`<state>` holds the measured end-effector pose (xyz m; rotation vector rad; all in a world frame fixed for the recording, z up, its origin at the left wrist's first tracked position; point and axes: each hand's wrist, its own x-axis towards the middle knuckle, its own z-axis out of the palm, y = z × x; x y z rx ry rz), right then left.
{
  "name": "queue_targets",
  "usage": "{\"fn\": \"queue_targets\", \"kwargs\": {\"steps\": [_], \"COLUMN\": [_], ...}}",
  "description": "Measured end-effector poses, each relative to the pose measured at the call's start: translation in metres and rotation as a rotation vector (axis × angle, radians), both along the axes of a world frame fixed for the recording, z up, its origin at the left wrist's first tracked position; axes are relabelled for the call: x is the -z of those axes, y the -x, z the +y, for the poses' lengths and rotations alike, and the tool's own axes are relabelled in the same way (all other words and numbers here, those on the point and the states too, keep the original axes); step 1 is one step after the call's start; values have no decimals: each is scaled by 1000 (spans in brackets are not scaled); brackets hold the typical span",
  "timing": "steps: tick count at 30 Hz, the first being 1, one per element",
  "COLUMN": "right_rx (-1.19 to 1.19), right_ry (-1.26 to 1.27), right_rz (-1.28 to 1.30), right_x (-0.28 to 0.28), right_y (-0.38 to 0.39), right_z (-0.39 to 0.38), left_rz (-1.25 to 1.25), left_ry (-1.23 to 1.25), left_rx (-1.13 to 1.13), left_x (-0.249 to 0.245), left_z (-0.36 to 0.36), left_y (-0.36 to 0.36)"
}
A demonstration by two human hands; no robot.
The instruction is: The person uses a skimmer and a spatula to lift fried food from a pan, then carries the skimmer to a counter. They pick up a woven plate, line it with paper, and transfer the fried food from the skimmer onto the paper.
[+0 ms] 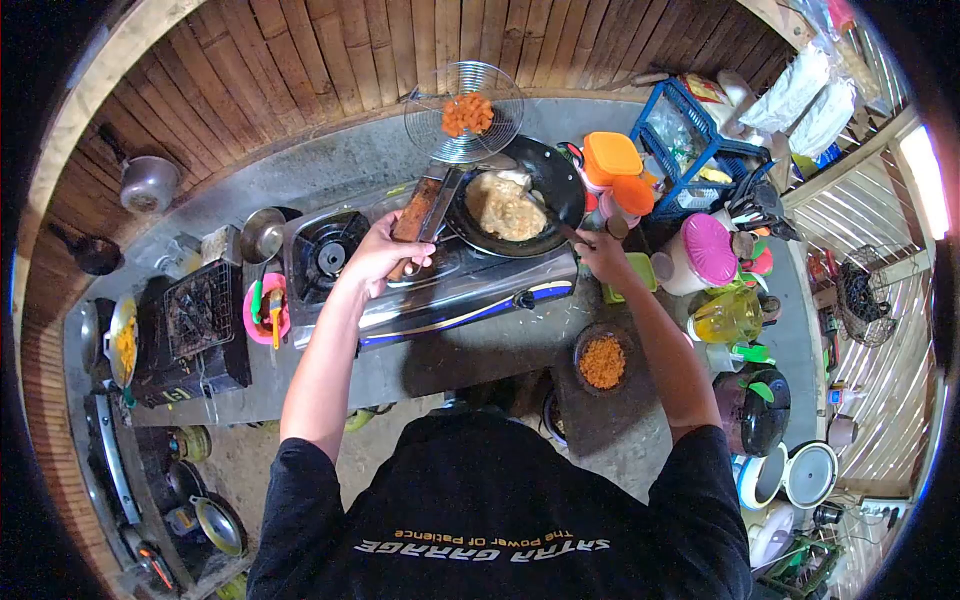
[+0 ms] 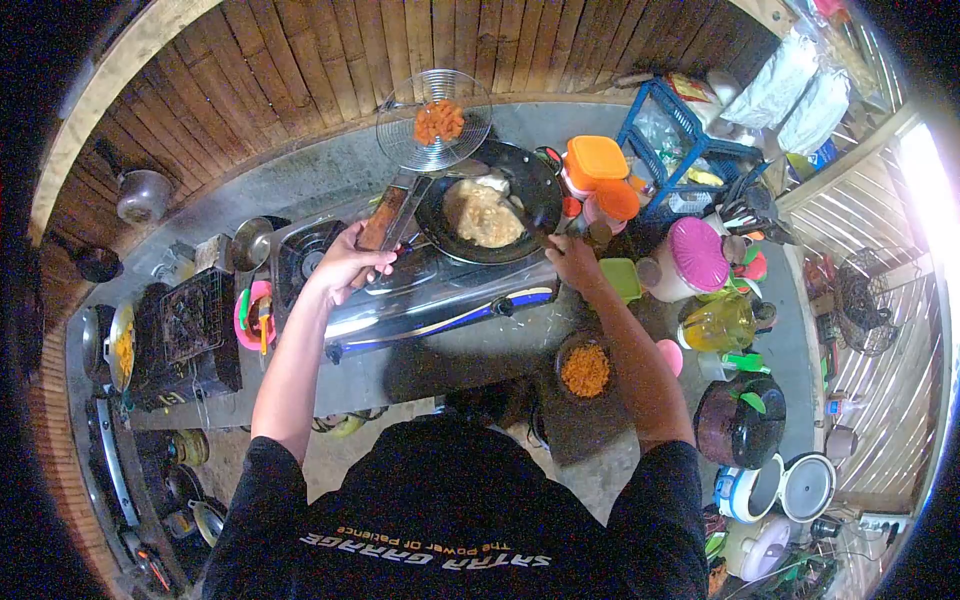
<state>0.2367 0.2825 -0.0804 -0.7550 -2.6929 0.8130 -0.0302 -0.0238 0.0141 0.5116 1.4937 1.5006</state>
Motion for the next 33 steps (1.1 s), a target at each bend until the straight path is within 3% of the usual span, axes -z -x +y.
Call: {"fn": "queue_targets", "kwargs": {"steps": [2, 5, 8, 11, 17, 20, 23, 26, 29, 33], "right_rx": [92, 76, 17, 120, 145, 188, 263, 290, 193, 235], "right_ry": [404, 636, 281, -172, -169, 245, 685, 553, 278, 146], "right_rz": [-111, -97, 0, -58, -2, 29, 57, 7, 61, 58], "right_x": [-35, -36, -10, -52, -25, 15, -3, -9, 24, 31], "right_y": [2, -8, -23, -33, -48, -44, -38, -23, -21, -19], "right_z": [-22, -20, -6, -26, -9, -4, -25, -44, -33, -34], "left_rz": [-1, -9, 8, 17, 1, -3, -7, 0, 1, -22], "left_ry": [-4, -23, -22, -4, -6, -11, -23, -28, -34, -14], "left_rx": [4, 1, 0, 7, 6, 7, 11, 12, 9, 7], "left_x": [-1, 4, 7, 5, 4, 6, 11, 12, 14, 2], "left_z": [1, 2, 1, 1, 4, 7, 10, 14, 16, 15], "left_y": [0, 2, 2, 2, 0, -3, -4, -6, -7, -15]}}
